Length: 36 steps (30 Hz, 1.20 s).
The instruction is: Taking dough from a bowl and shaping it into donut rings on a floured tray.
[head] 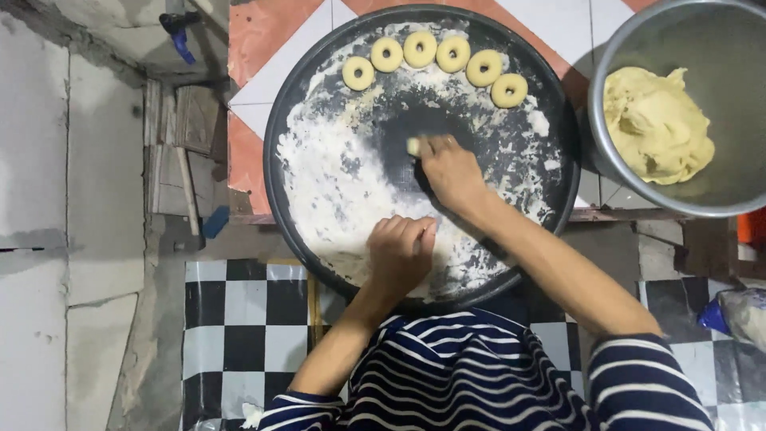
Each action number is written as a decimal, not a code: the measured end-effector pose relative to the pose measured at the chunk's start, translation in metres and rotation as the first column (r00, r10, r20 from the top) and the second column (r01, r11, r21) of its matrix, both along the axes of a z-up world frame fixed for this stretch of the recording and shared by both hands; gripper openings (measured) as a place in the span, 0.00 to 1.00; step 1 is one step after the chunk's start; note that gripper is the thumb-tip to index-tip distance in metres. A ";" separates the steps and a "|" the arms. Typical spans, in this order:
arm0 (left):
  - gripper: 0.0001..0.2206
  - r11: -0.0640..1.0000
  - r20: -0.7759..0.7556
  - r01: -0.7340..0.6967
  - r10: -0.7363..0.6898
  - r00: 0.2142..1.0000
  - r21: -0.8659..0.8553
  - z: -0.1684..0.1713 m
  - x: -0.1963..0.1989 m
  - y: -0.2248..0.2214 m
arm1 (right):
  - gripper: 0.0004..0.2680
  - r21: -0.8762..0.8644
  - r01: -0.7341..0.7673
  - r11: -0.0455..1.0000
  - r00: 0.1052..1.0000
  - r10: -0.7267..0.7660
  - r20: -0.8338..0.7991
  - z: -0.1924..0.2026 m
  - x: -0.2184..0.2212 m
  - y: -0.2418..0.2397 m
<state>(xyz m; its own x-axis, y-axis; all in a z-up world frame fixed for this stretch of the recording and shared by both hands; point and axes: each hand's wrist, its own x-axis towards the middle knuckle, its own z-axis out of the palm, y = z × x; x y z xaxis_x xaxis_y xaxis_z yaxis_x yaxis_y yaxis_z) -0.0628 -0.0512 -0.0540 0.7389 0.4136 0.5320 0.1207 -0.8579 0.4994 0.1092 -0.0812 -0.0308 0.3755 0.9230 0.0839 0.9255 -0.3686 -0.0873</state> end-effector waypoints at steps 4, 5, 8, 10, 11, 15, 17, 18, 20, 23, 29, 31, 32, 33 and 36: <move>0.17 0.998 -0.026 0.028 -0.030 0.999 -0.054 -0.003 0.003 -0.003 | 0.07 -0.162 0.005 0.987 0.978 0.029 0.208 -0.045 -0.016 -0.004; 0.18 0.998 -0.049 0.025 -0.028 0.998 -0.058 0.002 0.004 -0.001 | 0.06 -0.192 0.017 0.981 0.981 0.020 0.192 -0.060 -0.014 0.004; 0.09 0.992 0.055 0.070 -0.064 0.996 -0.104 0.016 0.004 0.006 | 0.06 -0.335 0.060 0.940 0.998 -0.057 0.018 -0.102 0.027 0.039; 0.05 0.984 0.189 0.118 -0.092 0.978 -0.131 0.020 0.005 0.008 | 0.11 -0.439 0.069 0.896 0.983 -0.137 -0.126 -0.090 0.051 0.057; 0.05 0.980 0.184 0.130 -0.102 0.978 -0.152 0.019 0.004 0.008 | 0.12 -0.489 0.094 0.867 0.948 -0.228 -0.222 -0.063 0.055 0.061; 0.04 0.972 0.175 0.197 -0.173 0.969 -0.128 0.016 0.006 0.007 | 0.12 -0.468 0.191 0.863 0.859 -0.377 -0.345 -0.005 0.064 0.071; 0.04 0.964 0.159 0.236 -0.215 0.963 -0.124 -0.005 0.003 -0.003 | 0.14 -0.397 0.215 0.892 0.841 -0.376 -0.388 -0.027 0.072 0.066; 0.04 0.955 0.148 0.280 -0.264 0.953 -0.099 -0.016 0.003 -0.004 | 0.15 -0.304 0.248 0.920 0.825 -0.365 -0.431 -0.037 0.077 0.067; 0.03 0.944 0.133 0.321 -0.309 0.942 -0.076 -0.007 0.002 0.001 | 0.12 -0.257 0.250 0.933 0.857 -0.337 -0.391 -0.025 0.071 0.068; 0.02 0.940 0.080 0.341 -0.339 0.938 -0.022 -0.009 -0.003 0.005 | 0.06 -0.106 0.170 0.980 0.946 -0.192 -0.261 -0.038 0.058 0.063; 0.09 0.934 0.080 0.357 -0.356 0.931 0.008 -0.004 -0.002 0.003 | 0.09 -0.003 0.004 1.000 0.997 -0.004 -0.071 0.007 0.017 0.026; 0.11 0.926 0.088 0.377 -0.376 0.922 0.012 -0.008 -0.001 -0.003 | 0.12 -0.023 -0.003 1.000 0.992 0.001 -0.124 0.008 0.012 0.013; 0.13 0.921 0.074 0.389 -0.389 0.918 0.017 -0.012 0.000 -0.004 | 0.09 -0.074 -0.005 0.997 0.998 0.001 -0.065 -0.003 0.012 0.008; 0.15 0.915 0.060 0.402 -0.402 0.913 0.023 -0.016 0.002 -0.004 | 0.07 -0.125 -0.004 0.992 1.000 0.003 -0.008 -0.013 0.013 0.004; 0.06 0.887 0.037 0.457 -0.459 0.887 0.062 -0.036 0.001 -0.006 | 0.03 -0.240 0.028 0.970 0.993 0.000 0.117 -0.039 -0.003 0.013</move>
<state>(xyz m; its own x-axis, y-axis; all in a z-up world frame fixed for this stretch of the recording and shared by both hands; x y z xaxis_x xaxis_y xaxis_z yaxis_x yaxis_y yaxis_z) -0.0616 -0.0572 -0.0900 0.8121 0.0070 0.5834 -0.3153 -0.8361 0.4490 0.1058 -0.0678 -0.0699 0.3896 0.9159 -0.0967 0.9186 -0.3789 0.1121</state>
